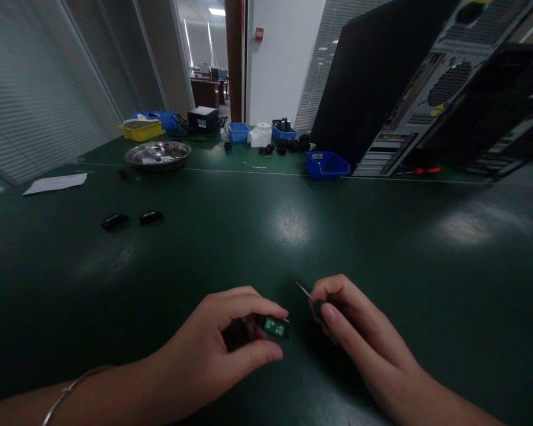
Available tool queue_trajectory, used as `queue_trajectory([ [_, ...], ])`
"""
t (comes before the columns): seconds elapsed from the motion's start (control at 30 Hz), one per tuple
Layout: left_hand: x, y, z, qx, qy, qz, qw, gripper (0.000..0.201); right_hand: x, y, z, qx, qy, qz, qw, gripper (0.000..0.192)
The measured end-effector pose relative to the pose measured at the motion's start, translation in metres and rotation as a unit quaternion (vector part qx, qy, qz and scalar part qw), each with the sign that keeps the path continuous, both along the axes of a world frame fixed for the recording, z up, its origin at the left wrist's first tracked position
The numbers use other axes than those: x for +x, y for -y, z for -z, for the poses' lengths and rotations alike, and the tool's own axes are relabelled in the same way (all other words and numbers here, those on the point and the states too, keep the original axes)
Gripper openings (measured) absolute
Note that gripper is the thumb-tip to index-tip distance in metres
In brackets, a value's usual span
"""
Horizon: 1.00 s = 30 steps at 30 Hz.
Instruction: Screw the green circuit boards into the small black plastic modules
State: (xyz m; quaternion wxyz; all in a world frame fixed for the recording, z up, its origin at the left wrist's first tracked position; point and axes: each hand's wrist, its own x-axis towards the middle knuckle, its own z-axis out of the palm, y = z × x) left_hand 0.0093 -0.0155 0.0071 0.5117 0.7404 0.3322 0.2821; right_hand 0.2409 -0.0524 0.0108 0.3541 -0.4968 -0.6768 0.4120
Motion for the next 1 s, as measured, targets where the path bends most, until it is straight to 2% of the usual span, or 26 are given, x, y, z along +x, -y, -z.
queue_trajectory([
  [0.3,-0.001,-0.002,-0.004,-0.027,-0.037,0.003,0.999,0.026,-0.002,-0.001,-0.002,-0.021,-0.016,-0.013,1.000,0.016],
  [0.63,-0.002,-0.006,-0.001,-0.082,0.011,0.023,0.996,0.031,0.001,-0.004,0.005,-0.038,-0.038,-0.014,0.998,0.021],
  [1.0,-0.003,0.001,0.002,-0.079,0.052,0.012,0.995,0.028,-0.002,-0.006,0.010,-0.008,-0.043,0.000,0.999,0.028],
])
